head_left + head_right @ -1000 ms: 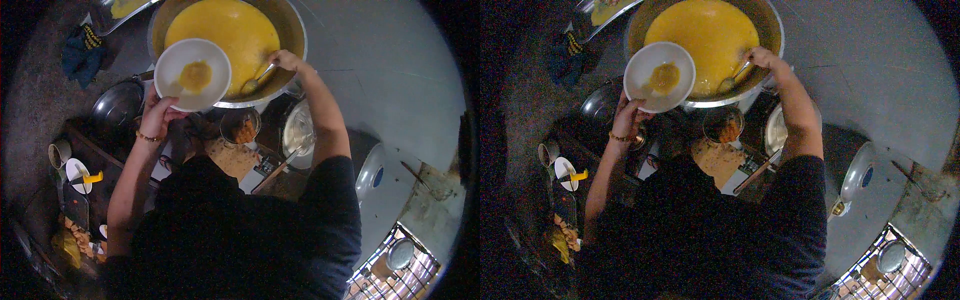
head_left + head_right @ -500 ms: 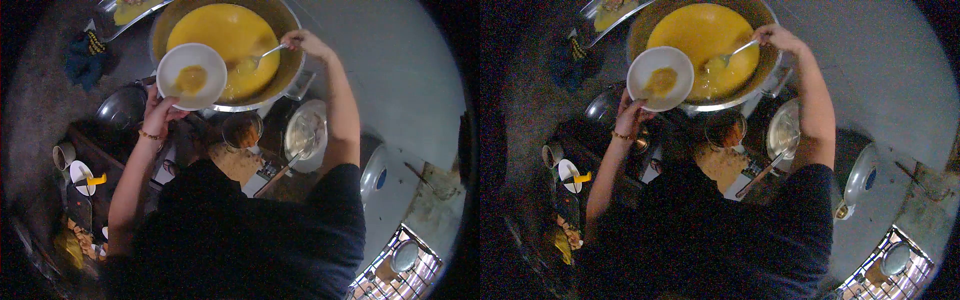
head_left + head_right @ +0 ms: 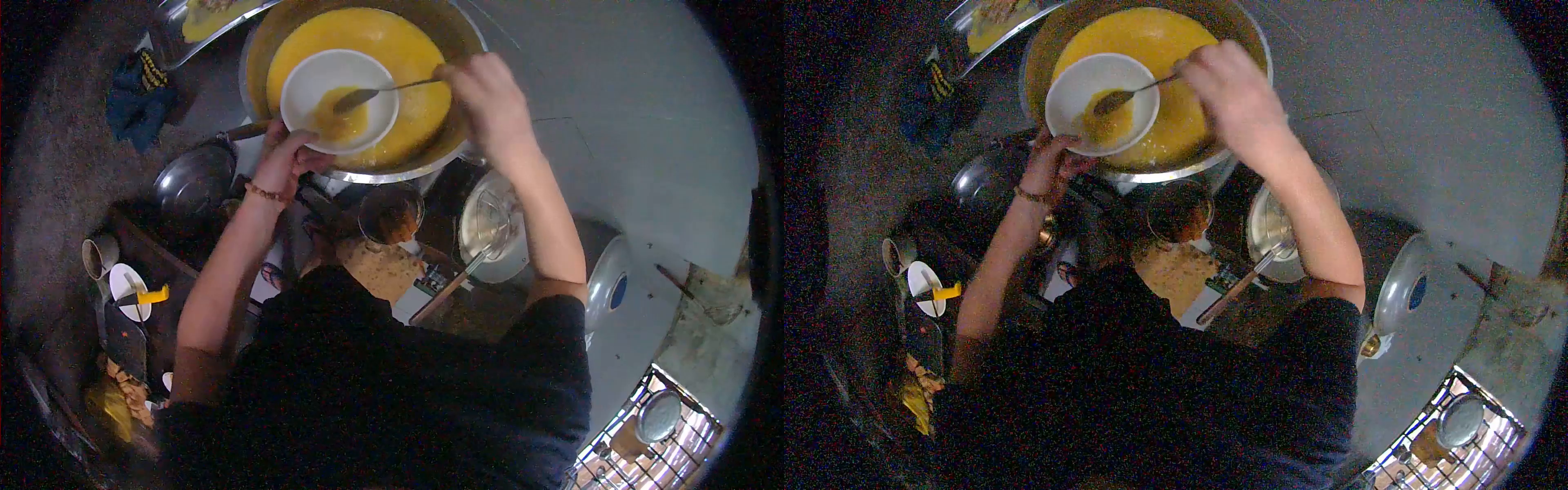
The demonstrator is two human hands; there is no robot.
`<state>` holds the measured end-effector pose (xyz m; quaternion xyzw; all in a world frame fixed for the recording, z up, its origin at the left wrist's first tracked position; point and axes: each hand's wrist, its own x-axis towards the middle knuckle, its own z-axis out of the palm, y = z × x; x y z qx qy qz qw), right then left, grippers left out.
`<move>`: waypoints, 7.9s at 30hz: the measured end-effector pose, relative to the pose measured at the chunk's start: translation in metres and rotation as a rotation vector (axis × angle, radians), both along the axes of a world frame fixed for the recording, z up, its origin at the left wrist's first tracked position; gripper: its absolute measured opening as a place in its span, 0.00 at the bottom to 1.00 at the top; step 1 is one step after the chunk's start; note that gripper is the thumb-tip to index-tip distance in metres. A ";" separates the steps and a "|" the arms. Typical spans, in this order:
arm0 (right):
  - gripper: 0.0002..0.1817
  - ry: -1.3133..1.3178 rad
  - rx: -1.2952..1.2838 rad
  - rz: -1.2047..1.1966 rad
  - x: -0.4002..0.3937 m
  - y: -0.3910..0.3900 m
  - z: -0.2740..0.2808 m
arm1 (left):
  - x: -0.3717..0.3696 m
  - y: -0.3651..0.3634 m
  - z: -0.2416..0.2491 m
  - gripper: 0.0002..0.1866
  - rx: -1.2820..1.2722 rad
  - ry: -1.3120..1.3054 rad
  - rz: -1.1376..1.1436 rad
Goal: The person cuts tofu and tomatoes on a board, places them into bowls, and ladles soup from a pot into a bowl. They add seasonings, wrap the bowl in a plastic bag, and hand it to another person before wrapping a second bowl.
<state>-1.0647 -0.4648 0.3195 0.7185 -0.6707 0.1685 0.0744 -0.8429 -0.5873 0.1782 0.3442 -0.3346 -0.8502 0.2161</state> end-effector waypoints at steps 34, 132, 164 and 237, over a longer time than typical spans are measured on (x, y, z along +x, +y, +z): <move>0.11 -0.180 0.733 -0.023 -0.082 -0.019 -0.258 | 0.023 -0.012 0.000 0.27 -0.021 -0.090 0.027; 0.18 -0.673 -0.133 -0.220 0.189 -0.128 -0.166 | 0.425 0.119 -0.009 0.21 0.147 -0.122 0.632; 0.06 -1.389 -1.021 -0.624 0.051 -0.009 -0.043 | 0.288 -0.009 0.014 0.24 -0.076 -0.218 0.322; 0.13 -1.006 -0.923 0.329 0.086 0.091 0.056 | 0.030 -0.078 0.049 0.26 -0.106 0.343 0.101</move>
